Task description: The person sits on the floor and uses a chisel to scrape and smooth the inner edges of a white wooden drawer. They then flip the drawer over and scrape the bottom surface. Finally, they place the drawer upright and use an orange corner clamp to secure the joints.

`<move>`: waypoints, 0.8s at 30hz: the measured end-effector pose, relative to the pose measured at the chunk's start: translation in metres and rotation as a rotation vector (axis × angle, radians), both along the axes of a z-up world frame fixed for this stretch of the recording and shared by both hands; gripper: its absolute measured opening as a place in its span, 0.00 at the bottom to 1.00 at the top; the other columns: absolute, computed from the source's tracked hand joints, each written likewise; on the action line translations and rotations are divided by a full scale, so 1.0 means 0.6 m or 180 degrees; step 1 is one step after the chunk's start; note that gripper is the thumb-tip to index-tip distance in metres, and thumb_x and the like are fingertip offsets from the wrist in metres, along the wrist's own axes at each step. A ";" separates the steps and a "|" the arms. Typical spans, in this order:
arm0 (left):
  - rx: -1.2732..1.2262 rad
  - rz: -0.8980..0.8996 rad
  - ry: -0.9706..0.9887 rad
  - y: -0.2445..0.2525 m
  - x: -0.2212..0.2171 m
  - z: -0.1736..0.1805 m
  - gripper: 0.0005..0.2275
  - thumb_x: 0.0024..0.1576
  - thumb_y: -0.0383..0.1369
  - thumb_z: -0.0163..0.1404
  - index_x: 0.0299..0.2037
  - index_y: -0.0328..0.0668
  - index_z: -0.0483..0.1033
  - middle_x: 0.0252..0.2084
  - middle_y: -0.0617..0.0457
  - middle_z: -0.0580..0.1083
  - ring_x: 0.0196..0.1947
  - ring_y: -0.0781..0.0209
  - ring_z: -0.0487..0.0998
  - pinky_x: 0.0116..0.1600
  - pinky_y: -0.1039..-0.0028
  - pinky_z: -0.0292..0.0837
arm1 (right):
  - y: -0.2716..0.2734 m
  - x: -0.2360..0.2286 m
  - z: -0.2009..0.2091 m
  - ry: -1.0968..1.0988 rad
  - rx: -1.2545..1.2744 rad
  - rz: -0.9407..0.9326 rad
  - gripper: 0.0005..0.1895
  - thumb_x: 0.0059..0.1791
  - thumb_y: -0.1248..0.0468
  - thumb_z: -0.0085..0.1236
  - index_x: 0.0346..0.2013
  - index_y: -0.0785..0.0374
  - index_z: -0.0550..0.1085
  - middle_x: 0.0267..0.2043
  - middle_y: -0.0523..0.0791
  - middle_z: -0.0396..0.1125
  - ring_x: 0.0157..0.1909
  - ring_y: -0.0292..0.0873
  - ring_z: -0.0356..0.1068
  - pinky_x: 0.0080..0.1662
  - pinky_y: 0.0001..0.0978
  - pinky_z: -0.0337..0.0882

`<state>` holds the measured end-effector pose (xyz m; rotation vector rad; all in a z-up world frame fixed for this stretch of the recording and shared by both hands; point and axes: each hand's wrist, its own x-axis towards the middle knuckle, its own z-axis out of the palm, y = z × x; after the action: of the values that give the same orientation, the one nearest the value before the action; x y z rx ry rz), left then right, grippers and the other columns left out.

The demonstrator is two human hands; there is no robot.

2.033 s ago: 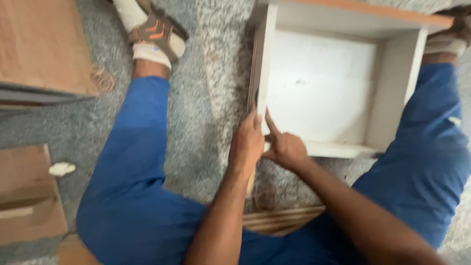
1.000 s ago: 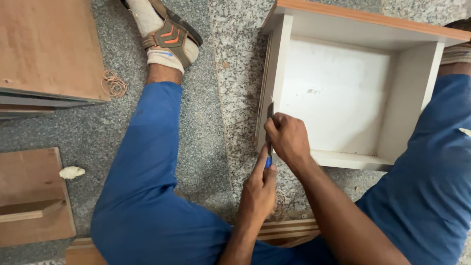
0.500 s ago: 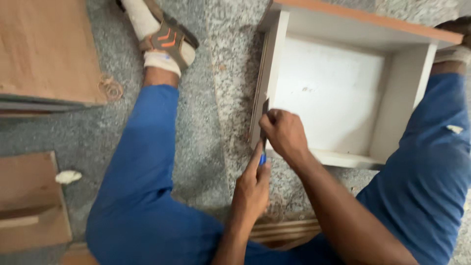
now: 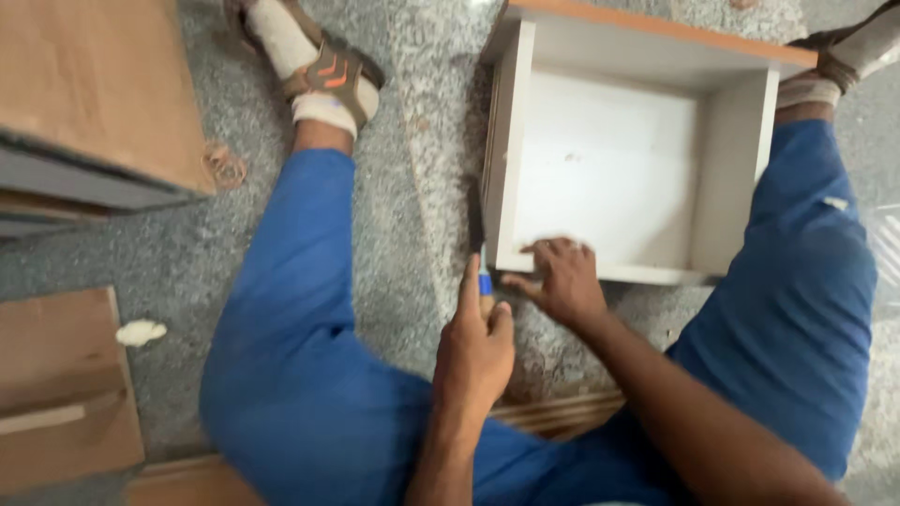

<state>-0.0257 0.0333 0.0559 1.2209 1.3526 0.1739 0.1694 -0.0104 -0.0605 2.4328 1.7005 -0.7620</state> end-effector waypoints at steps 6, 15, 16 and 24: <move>0.0209 -0.0441 0.0056 -0.034 -0.055 0.042 0.33 0.59 0.35 0.49 0.74 0.46 0.50 0.47 0.32 0.76 0.48 0.34 0.79 0.52 0.50 0.74 | -0.024 0.018 -0.023 -0.0263 0.0645 0.0672 0.27 0.47 0.39 0.57 0.51 0.52 0.75 0.74 0.49 0.54 0.77 0.59 0.46 0.67 0.63 0.49; 0.0577 -0.0410 0.0096 -0.030 -0.039 0.045 0.30 0.58 0.33 0.49 0.71 0.40 0.56 0.45 0.32 0.78 0.44 0.33 0.80 0.49 0.48 0.74 | -0.011 0.009 -0.029 -0.0229 0.0393 0.0544 0.28 0.48 0.36 0.54 0.51 0.52 0.76 0.76 0.48 0.52 0.77 0.58 0.45 0.69 0.61 0.48; 0.0537 -0.0380 0.0057 -0.029 -0.035 0.041 0.29 0.57 0.33 0.49 0.70 0.39 0.56 0.45 0.32 0.78 0.44 0.33 0.80 0.48 0.48 0.75 | -0.008 0.013 -0.027 -0.0275 0.0346 0.0524 0.29 0.48 0.35 0.54 0.51 0.51 0.76 0.76 0.48 0.52 0.77 0.57 0.46 0.69 0.60 0.49; 0.0448 -0.0236 0.0122 -0.053 -0.054 -0.009 0.26 0.53 0.39 0.57 0.58 0.34 0.65 0.41 0.31 0.78 0.43 0.32 0.80 0.46 0.49 0.75 | 0.006 0.020 -0.010 -0.0023 0.0029 0.0716 0.33 0.46 0.36 0.54 0.53 0.57 0.76 0.67 0.51 0.61 0.70 0.61 0.51 0.65 0.59 0.52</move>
<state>-0.0579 0.0017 0.0506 1.3964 1.3439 0.1969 0.1814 -0.0070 -0.0666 2.1949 1.9348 -0.7158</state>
